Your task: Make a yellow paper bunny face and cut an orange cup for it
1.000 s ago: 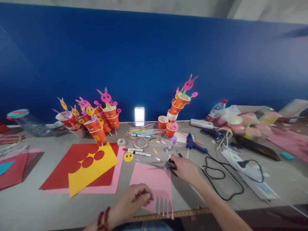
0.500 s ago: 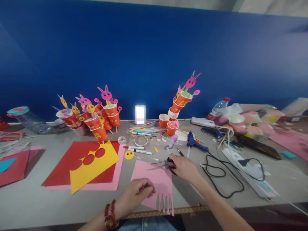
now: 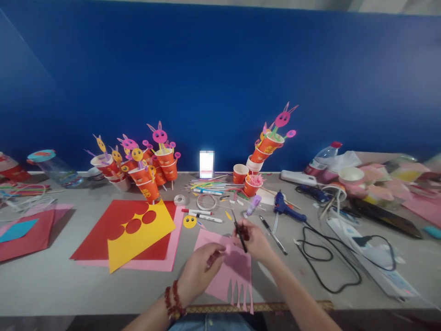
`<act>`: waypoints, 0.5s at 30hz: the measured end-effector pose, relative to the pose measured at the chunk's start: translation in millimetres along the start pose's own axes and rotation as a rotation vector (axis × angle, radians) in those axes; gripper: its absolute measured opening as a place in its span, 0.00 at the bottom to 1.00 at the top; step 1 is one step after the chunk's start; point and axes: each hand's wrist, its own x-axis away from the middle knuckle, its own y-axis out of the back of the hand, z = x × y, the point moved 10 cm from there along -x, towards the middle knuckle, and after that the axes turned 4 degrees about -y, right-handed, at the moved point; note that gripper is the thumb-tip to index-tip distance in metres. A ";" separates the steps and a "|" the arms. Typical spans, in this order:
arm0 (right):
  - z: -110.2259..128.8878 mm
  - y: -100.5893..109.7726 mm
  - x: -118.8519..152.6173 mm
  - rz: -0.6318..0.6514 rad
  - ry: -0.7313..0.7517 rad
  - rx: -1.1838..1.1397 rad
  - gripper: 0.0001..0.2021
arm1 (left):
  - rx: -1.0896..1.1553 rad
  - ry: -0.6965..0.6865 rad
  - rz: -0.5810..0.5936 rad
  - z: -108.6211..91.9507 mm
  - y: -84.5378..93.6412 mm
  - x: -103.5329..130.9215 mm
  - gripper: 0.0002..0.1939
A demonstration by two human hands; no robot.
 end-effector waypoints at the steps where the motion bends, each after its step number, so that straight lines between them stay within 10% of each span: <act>1: 3.8 -11.9 0.6 0.033 0.002 -0.051 0.13 | 0.023 0.003 -0.029 0.2 0.8 -3.2 0.12; 15: 16.9 -57.7 16.9 0.083 -0.065 -0.515 0.18 | 0.403 -0.054 -0.148 -4.8 16.4 1.7 0.13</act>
